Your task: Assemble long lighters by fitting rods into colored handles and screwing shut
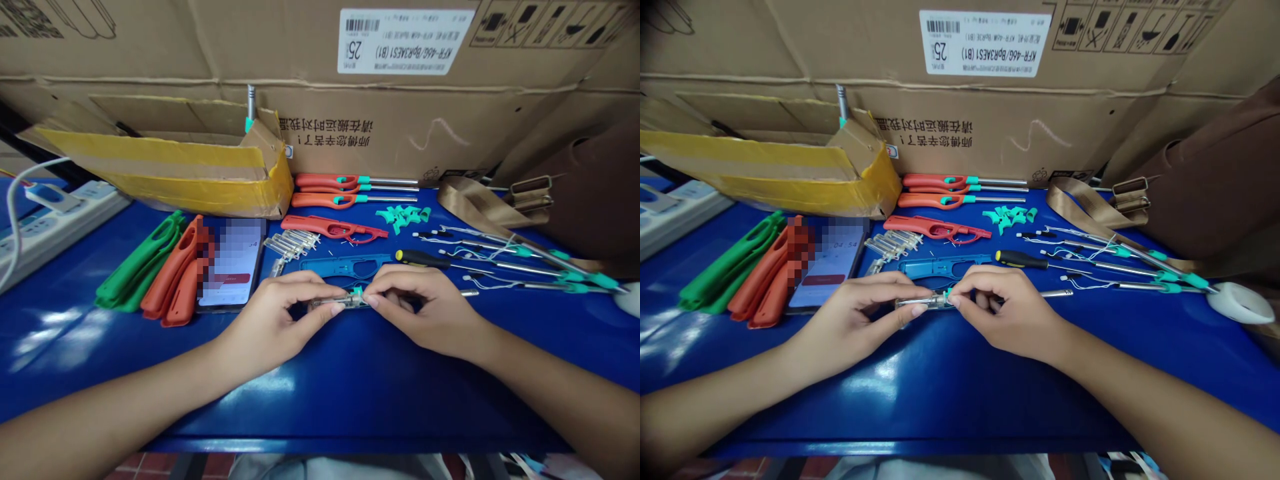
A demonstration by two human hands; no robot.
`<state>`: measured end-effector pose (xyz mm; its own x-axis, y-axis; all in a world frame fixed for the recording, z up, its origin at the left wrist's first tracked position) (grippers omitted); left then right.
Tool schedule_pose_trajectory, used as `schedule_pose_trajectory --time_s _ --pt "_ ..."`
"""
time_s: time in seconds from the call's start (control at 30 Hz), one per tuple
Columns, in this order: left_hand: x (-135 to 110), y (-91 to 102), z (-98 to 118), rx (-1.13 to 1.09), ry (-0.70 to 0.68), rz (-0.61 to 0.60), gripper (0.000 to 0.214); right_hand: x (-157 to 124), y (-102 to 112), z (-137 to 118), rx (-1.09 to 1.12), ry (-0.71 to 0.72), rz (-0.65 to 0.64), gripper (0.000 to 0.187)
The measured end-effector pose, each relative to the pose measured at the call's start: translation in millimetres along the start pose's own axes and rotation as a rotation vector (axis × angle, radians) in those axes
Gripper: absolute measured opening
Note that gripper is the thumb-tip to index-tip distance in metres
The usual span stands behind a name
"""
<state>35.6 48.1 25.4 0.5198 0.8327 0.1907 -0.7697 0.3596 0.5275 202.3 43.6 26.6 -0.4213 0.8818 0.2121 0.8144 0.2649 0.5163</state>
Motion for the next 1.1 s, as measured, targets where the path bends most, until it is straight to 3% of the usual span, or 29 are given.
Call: schedule_pose_trajectory --time_s 0.17,0.37,0.5,0.93,1.1 --pt "0.2 2.6 1.8 0.034 0.005 -0.013 0.018 -3.9 1.0 -9.2 -0.143 0.148 0.002 0.012" --pt "-1.1 -1.7 -1.7 -0.027 0.035 -0.073 0.018 -7.5 -6.0 -8.6 -0.340 0.186 -0.054 0.028" --pt "-2.4 -6.9 -2.9 -0.018 0.025 -0.124 0.019 -7.4 -11.5 -11.9 -0.302 0.226 -0.092 0.016" --pt "-0.7 -4.8 -1.9 -0.067 0.035 -0.115 0.023 -6.2 -8.1 -13.8 -0.158 0.221 -0.048 0.011" --pt "-2.0 -3.7 4.4 0.040 -0.059 -0.107 0.018 -4.3 -6.0 -10.6 -0.091 0.168 -0.043 0.011"
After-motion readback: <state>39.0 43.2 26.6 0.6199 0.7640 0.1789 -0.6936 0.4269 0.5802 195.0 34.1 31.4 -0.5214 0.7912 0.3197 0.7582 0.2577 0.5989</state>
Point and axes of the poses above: each hand's wrist, its own x-axis towards the middle knuckle, its own y-axis out of the back of the hand, z = x × y, the point moved 8 cm from there along x, towards the middle knuckle, and after that the axes turned 2 degrees about x, right-handed, at the moved point
